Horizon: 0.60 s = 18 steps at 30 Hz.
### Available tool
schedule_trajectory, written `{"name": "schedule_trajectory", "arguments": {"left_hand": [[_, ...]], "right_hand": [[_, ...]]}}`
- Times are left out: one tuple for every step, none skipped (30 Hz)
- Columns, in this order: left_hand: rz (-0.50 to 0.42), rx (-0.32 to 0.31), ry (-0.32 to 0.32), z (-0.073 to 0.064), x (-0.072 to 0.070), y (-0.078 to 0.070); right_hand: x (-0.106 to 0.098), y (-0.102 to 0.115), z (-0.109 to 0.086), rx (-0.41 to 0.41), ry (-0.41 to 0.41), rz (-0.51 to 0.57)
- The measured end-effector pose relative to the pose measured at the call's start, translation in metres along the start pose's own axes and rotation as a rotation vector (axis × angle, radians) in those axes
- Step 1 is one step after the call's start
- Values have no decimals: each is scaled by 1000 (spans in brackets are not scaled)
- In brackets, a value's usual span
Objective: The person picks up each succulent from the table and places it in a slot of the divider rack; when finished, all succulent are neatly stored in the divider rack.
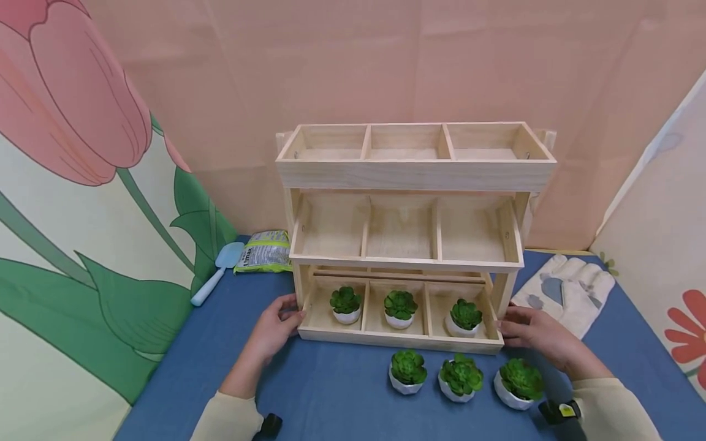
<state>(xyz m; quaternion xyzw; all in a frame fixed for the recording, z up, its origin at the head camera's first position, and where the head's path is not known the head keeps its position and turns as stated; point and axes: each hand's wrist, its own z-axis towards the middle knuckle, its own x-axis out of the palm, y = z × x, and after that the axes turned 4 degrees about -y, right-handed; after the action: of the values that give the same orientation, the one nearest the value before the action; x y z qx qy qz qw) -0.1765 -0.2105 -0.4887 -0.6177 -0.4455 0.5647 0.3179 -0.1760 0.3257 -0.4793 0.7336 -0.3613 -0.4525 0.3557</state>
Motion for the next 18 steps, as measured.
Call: {"name": "schedule_trajectory", "arguments": {"left_hand": [[-1,3,7,0,0,0],[-3,4,10,0,-1,0],[-4,8,16,0,-1,0],[-9,6,17,1,-2,1],[-12,8,22,1,-2,1],[-18,4,23,2,-3,1],[-24,3,26,2,-3,2],[-28,-1,27,2,-4,3],[-27,-1,29,2,-4,4],[-29,-4,31,2,-4,4],[-30,-4,34,1,-5,4],[-29,-6,35,1,-5,5],[-29,-7,36,1,-5,5],[-30,-8,37,1,-5,5],[-29,-7,39,1,-5,5],[-32,-10,39,2,-5,5],[-33,-9,39,2,-5,5],[-33,-7,41,3,-5,5]], "right_hand": [[0,0,0,-1,0,0],[1,-1,0,0,-3,2],[1,-1,0,3,-7,7],[1,-1,0,-1,-7,7],[2,-1,1,-4,-8,8],[2,-1,1,-12,-4,5],[2,-1,2,-14,-3,9],[2,-2,2,-15,-1,11],[2,-2,2,-18,2,12],[3,-2,2,-17,3,12],[3,-2,3,-17,4,11],[3,-2,2,-16,6,11],[3,-2,2,-7,2,15],[3,-2,2,0,-4,13],[4,-2,2,6,-9,12],[4,-2,1,11,-13,9],[4,-2,0,11,-16,2],[4,-2,0,19,-21,2]]}}
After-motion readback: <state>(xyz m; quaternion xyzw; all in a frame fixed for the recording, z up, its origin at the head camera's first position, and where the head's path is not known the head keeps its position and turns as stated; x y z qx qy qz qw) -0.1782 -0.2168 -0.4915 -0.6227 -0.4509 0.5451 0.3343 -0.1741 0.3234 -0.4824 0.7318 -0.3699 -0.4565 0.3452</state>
